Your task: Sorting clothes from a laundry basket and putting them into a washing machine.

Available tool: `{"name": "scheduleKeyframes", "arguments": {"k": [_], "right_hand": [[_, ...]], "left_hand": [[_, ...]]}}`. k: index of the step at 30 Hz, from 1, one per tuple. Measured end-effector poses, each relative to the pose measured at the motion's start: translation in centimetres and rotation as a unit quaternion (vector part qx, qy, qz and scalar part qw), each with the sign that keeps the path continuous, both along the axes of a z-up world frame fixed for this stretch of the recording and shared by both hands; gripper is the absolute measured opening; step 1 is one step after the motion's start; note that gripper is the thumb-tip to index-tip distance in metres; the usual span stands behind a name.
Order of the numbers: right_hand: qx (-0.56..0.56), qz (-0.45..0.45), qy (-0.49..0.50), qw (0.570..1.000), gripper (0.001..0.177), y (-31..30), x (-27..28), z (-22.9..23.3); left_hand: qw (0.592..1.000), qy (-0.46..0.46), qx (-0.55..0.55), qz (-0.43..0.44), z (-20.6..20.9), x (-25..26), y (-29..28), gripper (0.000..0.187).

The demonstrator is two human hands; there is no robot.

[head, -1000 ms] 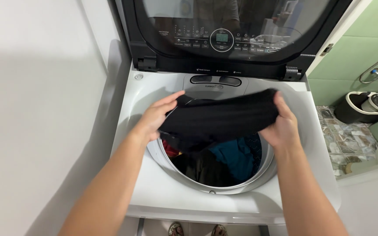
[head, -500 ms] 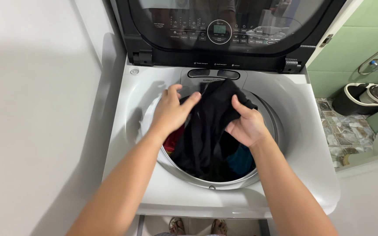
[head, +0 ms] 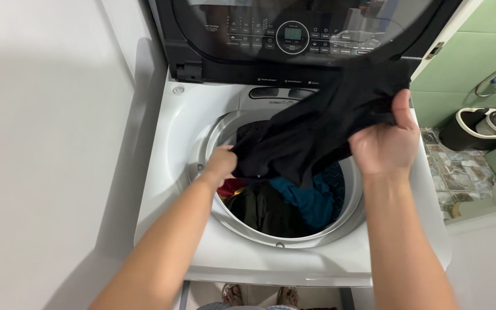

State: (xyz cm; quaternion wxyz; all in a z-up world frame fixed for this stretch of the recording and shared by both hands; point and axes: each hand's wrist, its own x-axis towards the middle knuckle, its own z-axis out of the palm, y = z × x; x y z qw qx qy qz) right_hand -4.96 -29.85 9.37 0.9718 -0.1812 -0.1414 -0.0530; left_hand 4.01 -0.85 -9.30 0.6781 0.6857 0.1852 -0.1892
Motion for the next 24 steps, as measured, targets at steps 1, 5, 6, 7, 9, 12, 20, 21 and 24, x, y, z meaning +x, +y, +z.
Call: {"name": "scheduleKeyframes", "arguments": {"k": [1,5,6,7,9,12,20,21,24], "right_hand": [[0.000,-0.003,0.001,1.000,0.040,-1.1,0.4,-1.2],[-0.160,0.012,0.170,0.972,0.044,-4.1,1.2,-5.7],[-0.245,0.066,0.273,0.928,0.049,-4.5,1.3,-6.9],[-0.244,0.066,0.273,0.928,0.049,-3.3,0.9,-6.8],[-0.418,0.113,0.349,0.831,0.050,-1.0,0.0,-6.6],[-0.523,0.119,0.281,0.795,0.048,1.1,0.0,-7.1],[-0.382,0.148,0.229,0.883,0.050,6.7,2.9,-11.1],[-0.400,0.194,0.303,0.843,0.051,8.3,2.4,-9.9],[-0.467,0.308,0.083,0.825,0.051,9.2,2.6,-12.9]], "left_hand": [[1.000,0.001,0.000,-0.003,0.3,0.3,0.3,0.047],[0.833,0.024,-0.553,-0.011,6.2,-1.2,1.3,0.041],[0.788,-0.061,-0.610,-0.056,8.8,-2.3,1.6,0.042],[0.789,-0.061,-0.609,-0.055,10.0,-2.3,1.6,0.042],[0.745,-0.118,-0.648,-0.108,12.4,-2.5,1.7,0.047],[0.750,-0.117,-0.633,-0.152,13.7,-2.5,0.8,0.054],[0.748,-0.081,-0.632,-0.187,13.5,-3.8,-2.2,0.056],[0.747,-0.079,-0.635,-0.178,13.6,-3.9,-2.4,0.055],[0.754,-0.100,-0.629,-0.159,15.5,-4.9,-2.2,0.057]]}}
